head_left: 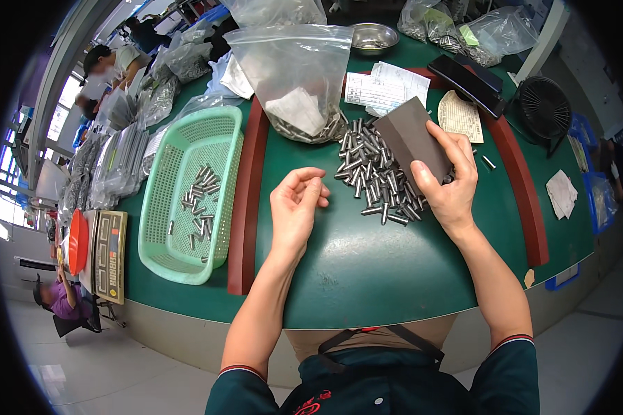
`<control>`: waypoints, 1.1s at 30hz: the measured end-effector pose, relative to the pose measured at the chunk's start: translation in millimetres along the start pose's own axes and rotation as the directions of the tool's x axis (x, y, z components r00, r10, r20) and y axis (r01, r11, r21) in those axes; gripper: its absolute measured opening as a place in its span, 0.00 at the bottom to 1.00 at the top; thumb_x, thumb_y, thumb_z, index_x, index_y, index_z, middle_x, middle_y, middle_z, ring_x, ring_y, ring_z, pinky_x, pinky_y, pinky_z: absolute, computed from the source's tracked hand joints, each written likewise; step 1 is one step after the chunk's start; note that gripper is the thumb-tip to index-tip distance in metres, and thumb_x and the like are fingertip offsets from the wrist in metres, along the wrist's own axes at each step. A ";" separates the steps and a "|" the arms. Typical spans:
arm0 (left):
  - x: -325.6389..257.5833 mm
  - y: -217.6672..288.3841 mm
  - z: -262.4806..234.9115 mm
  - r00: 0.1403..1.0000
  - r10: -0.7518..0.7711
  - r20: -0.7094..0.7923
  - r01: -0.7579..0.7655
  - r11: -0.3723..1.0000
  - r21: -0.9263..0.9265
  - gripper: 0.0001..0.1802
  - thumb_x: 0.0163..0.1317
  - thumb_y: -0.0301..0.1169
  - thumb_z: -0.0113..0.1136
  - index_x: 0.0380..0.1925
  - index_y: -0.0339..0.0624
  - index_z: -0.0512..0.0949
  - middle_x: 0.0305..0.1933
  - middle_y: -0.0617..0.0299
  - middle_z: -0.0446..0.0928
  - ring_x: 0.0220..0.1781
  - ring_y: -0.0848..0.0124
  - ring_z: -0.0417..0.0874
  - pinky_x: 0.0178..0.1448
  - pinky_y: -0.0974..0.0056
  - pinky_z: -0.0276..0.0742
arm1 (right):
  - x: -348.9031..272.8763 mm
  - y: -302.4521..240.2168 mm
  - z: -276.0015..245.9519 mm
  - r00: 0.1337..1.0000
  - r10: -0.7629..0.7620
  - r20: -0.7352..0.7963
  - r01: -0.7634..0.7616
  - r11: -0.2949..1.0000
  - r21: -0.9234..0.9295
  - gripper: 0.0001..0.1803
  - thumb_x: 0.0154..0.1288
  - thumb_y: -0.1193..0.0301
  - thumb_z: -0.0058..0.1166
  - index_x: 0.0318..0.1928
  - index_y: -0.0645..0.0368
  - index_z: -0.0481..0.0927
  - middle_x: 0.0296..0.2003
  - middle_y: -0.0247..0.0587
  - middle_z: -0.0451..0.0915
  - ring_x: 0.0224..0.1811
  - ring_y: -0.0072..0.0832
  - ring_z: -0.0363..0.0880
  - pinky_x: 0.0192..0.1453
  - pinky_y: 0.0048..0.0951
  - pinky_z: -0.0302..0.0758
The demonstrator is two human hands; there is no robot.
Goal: The recorder is polishing small metal cylinders by rubbing their tips against a gray abrasive block.
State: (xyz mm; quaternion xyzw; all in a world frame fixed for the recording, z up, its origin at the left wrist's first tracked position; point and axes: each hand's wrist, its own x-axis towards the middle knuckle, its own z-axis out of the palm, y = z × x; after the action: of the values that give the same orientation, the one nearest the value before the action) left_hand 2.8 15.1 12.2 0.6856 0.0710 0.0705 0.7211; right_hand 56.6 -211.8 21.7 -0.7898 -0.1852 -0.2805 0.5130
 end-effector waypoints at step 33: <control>-6.5 6.0 -3.0 0.987 -0.135 0.092 0.150 0.972 -0.181 0.07 0.61 0.22 0.61 0.40 0.34 0.79 0.34 0.61 0.80 0.31 0.75 0.80 0.41 0.73 0.76 | -7.9 -17.4 -5.0 0.916 -0.231 0.328 0.241 0.970 0.011 0.38 0.36 0.61 0.71 0.53 0.59 0.80 0.41 0.44 0.73 0.43 0.38 0.72 0.51 0.38 0.67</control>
State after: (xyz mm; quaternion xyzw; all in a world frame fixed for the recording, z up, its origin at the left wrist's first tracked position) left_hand -4.2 17.0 18.1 0.6100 0.0848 -0.0022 0.7879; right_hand 39.1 -209.4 30.6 -0.8048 -0.3574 -0.2083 0.4256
